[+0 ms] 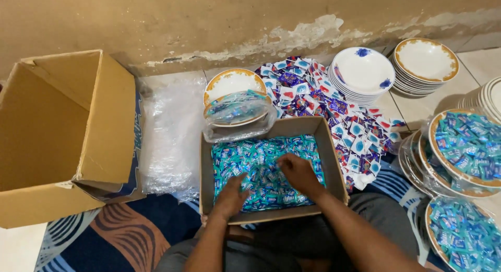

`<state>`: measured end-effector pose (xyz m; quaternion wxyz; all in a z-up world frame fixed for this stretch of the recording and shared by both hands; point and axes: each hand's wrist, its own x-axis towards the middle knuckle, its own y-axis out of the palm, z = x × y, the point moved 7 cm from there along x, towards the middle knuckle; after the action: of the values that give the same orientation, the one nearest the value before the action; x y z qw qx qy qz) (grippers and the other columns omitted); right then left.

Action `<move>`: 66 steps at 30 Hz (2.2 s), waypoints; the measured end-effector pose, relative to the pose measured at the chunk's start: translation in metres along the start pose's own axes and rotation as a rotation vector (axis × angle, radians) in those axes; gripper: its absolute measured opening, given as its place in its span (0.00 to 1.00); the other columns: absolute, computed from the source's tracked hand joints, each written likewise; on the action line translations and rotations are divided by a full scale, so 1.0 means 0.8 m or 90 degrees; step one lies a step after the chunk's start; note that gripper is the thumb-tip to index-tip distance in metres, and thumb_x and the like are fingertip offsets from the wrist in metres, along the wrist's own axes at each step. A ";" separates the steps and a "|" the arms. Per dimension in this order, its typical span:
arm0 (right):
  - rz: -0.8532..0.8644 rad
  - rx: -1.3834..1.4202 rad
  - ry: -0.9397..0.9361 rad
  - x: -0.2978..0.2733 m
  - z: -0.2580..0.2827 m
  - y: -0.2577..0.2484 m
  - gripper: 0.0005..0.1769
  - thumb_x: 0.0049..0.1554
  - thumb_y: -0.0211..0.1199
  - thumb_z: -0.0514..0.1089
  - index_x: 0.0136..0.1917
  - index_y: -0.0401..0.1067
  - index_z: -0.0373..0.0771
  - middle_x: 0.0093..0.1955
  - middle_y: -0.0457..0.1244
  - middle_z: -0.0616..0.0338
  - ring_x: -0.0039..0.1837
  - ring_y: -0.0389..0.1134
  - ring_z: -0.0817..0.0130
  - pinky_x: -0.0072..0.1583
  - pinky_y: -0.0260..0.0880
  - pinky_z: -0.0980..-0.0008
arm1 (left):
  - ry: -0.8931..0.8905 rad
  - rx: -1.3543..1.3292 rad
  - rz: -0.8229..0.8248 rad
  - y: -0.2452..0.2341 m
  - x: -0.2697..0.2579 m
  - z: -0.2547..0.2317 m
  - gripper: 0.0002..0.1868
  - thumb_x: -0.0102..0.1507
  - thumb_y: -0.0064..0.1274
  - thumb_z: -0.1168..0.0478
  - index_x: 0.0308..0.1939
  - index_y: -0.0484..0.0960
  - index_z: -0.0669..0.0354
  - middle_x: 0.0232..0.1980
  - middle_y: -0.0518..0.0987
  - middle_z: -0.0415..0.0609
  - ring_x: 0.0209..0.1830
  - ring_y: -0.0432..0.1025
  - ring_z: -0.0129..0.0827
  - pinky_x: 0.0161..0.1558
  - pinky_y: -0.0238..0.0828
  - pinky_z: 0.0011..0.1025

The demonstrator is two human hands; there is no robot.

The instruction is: Packing small blue packets and ceramic plates into a cardboard box, including placing plates into plastic bags.

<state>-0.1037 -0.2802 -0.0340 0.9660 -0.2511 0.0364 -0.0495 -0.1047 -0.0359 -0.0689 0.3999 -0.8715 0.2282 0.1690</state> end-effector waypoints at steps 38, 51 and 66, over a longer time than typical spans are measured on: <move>0.166 0.467 0.224 -0.029 -0.052 0.043 0.19 0.62 0.53 0.34 0.66 0.70 0.35 0.45 0.66 0.48 0.52 0.73 0.59 0.53 0.79 0.60 | -0.041 -0.462 -0.128 0.030 0.068 0.084 0.14 0.68 0.36 0.62 0.52 0.77 0.47 0.37 0.80 0.46 0.36 0.79 0.33 0.33 0.78 0.30; 0.080 0.695 0.279 -0.024 -0.043 0.027 0.16 0.66 0.47 0.48 0.56 0.70 0.37 0.44 0.65 0.51 0.51 0.74 0.58 0.49 0.80 0.55 | 0.005 -0.087 -0.027 0.036 0.046 0.052 0.12 0.67 0.54 0.51 0.44 0.88 0.49 0.44 0.85 0.54 0.46 0.81 0.48 0.44 0.80 0.42; 0.185 -0.511 0.028 -0.029 -0.095 0.055 0.11 0.61 0.52 0.40 0.40 0.72 0.38 0.31 0.62 0.57 0.34 0.68 0.64 0.37 0.69 0.70 | -0.037 -1.042 0.021 0.004 0.023 0.025 0.16 0.71 0.45 0.41 0.40 0.76 0.46 0.53 0.85 0.59 0.52 0.80 0.56 0.46 0.83 0.52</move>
<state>-0.1308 -0.2760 -0.1202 0.7878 -0.5981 0.1084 0.0995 -0.0931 -0.0269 -0.0921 -0.3598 -0.8793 0.0348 0.3101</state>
